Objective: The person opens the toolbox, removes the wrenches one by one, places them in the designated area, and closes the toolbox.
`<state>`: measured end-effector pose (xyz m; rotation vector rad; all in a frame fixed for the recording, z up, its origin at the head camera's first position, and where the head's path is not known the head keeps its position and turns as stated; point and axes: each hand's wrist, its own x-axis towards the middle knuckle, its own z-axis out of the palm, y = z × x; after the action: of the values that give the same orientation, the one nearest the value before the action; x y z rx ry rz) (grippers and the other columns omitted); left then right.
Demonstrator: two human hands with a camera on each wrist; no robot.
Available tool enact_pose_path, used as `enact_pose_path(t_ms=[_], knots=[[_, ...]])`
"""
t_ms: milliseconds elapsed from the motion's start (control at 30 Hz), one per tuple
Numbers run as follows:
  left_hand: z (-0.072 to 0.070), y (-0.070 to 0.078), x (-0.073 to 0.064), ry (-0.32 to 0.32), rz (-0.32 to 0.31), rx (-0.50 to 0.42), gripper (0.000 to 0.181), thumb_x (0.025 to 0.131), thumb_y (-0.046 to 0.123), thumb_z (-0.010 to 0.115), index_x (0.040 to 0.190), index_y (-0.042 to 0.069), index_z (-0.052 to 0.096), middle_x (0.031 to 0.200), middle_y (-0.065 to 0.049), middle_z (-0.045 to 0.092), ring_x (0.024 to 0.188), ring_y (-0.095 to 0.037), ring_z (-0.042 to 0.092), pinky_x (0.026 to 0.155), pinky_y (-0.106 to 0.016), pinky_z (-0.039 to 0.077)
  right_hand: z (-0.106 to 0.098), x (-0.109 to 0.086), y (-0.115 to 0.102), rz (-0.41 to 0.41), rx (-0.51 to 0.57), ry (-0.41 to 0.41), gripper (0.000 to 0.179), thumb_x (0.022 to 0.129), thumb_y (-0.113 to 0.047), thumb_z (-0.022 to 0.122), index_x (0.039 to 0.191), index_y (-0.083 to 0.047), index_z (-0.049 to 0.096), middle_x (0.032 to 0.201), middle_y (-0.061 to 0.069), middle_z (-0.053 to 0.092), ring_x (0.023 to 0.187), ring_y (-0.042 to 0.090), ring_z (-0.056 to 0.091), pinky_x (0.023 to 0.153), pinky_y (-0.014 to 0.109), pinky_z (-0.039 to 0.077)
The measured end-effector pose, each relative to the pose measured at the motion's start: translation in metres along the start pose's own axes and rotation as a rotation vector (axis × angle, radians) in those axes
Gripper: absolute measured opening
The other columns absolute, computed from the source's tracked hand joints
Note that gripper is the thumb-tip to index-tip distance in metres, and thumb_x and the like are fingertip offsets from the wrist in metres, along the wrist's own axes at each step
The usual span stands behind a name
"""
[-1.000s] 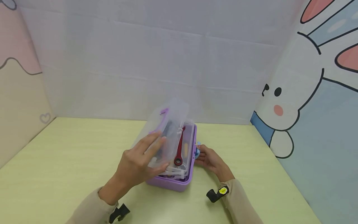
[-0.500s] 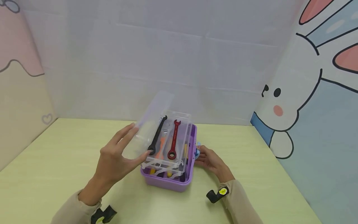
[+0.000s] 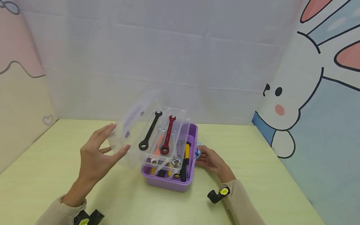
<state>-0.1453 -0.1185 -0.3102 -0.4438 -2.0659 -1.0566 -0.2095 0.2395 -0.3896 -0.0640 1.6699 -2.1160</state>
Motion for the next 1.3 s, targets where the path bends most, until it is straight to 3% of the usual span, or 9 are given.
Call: enact_pose_path(t_ms=[367, 533, 600, 767, 900, 967, 1100, 1233, 1300], knots=[[-0.023, -0.02, 0.0, -0.139, -0.238, -0.091, 0.061, 0.075, 0.01, 0.079, 0.131, 0.004, 0.056, 0.125, -0.017, 0.051, 0.107, -0.03, 0.056, 0.067, -0.036, 0.06, 0.0, 0.0, 0.001, 0.007, 0.066, -0.003, 0.023, 0.101, -0.018, 0.036, 0.095, -0.01, 0.056, 0.088, 0.001, 0.068, 0.083, 0.011, 0.064, 0.082, 0.024, 0.058], [-0.029, -0.029, -0.003, -0.184, -0.312, -0.124, 0.058, 0.08, 0.012, 0.076, 0.134, 0.007, 0.054, 0.126, -0.016, 0.047, 0.107, -0.028, 0.052, 0.069, -0.019, 0.059, -0.001, 0.001, 0.002, 0.011, 0.08, -0.006, 0.023, 0.101, -0.018, 0.036, 0.095, -0.01, 0.057, 0.088, 0.002, 0.068, 0.083, 0.012, 0.065, 0.082, 0.024, 0.058], [-0.031, -0.032, -0.005, -0.197, -0.345, -0.126, 0.058, 0.081, 0.013, 0.075, 0.135, 0.008, 0.053, 0.127, -0.015, 0.047, 0.108, -0.025, 0.05, 0.069, -0.009, 0.054, -0.001, 0.001, 0.002, 0.012, 0.082, -0.005, 0.023, 0.101, -0.018, 0.036, 0.095, -0.01, 0.057, 0.088, 0.002, 0.069, 0.083, 0.012, 0.065, 0.081, 0.024, 0.059], [-0.036, -0.044, -0.011, -0.214, -0.436, -0.117, 0.058, 0.086, 0.016, 0.07, 0.139, 0.01, 0.049, 0.129, -0.013, 0.046, 0.103, -0.006, 0.046, 0.081, -0.012, 0.051, 0.0, 0.001, 0.002, 0.013, 0.072, -0.006, 0.023, 0.101, -0.019, 0.037, 0.096, -0.009, 0.057, 0.089, 0.002, 0.068, 0.084, 0.012, 0.065, 0.081, 0.025, 0.059], [-0.036, -0.054, -0.021, -0.203, -0.503, -0.252, 0.056, 0.089, 0.01, 0.066, 0.141, 0.006, 0.044, 0.127, -0.011, 0.042, 0.097, 0.006, 0.051, 0.075, -0.014, 0.056, 0.001, 0.002, 0.002, 0.017, 0.054, -0.009, 0.022, 0.101, -0.019, 0.037, 0.098, -0.009, 0.056, 0.09, 0.001, 0.068, 0.085, 0.012, 0.065, 0.082, 0.025, 0.058], [-0.035, -0.061, -0.026, -0.185, -0.533, -0.356, 0.056, 0.09, 0.006, 0.064, 0.141, 0.002, 0.043, 0.126, -0.008, 0.04, 0.094, 0.005, 0.056, 0.067, -0.019, 0.059, 0.001, 0.002, 0.002, 0.02, 0.047, -0.007, 0.022, 0.101, -0.019, 0.036, 0.098, -0.009, 0.056, 0.09, 0.002, 0.068, 0.085, 0.012, 0.065, 0.082, 0.025, 0.058], [-0.032, -0.073, -0.035, -0.13, -0.599, -0.504, 0.054, 0.09, 0.003, 0.063, 0.139, -0.003, 0.043, 0.123, 0.001, 0.04, 0.091, 0.001, 0.06, 0.066, -0.021, 0.06, 0.0, 0.001, 0.0, 0.021, 0.033, -0.014, 0.024, 0.101, -0.018, 0.035, 0.096, -0.01, 0.057, 0.09, 0.001, 0.068, 0.085, 0.012, 0.065, 0.083, 0.024, 0.058], [-0.028, -0.08, -0.042, -0.076, -0.628, -0.606, 0.051, 0.09, 0.001, 0.062, 0.137, -0.007, 0.044, 0.121, 0.0, 0.045, 0.088, -0.003, 0.063, 0.066, -0.024, 0.061, -0.001, 0.001, -0.001, 0.024, 0.028, -0.035, 0.026, 0.101, -0.018, 0.034, 0.095, -0.01, 0.059, 0.09, 0.002, 0.069, 0.084, 0.013, 0.065, 0.083, 0.025, 0.058], [-0.027, -0.082, -0.044, -0.052, -0.637, -0.654, 0.045, 0.09, 0.001, 0.061, 0.134, -0.003, 0.049, 0.118, 0.0, 0.05, 0.086, -0.003, 0.065, 0.066, -0.024, 0.061, -0.002, 0.001, -0.002, 0.027, 0.02, -0.044, 0.027, 0.101, -0.019, 0.034, 0.095, -0.011, 0.06, 0.09, 0.002, 0.069, 0.085, 0.013, 0.065, 0.083, 0.025, 0.058]])
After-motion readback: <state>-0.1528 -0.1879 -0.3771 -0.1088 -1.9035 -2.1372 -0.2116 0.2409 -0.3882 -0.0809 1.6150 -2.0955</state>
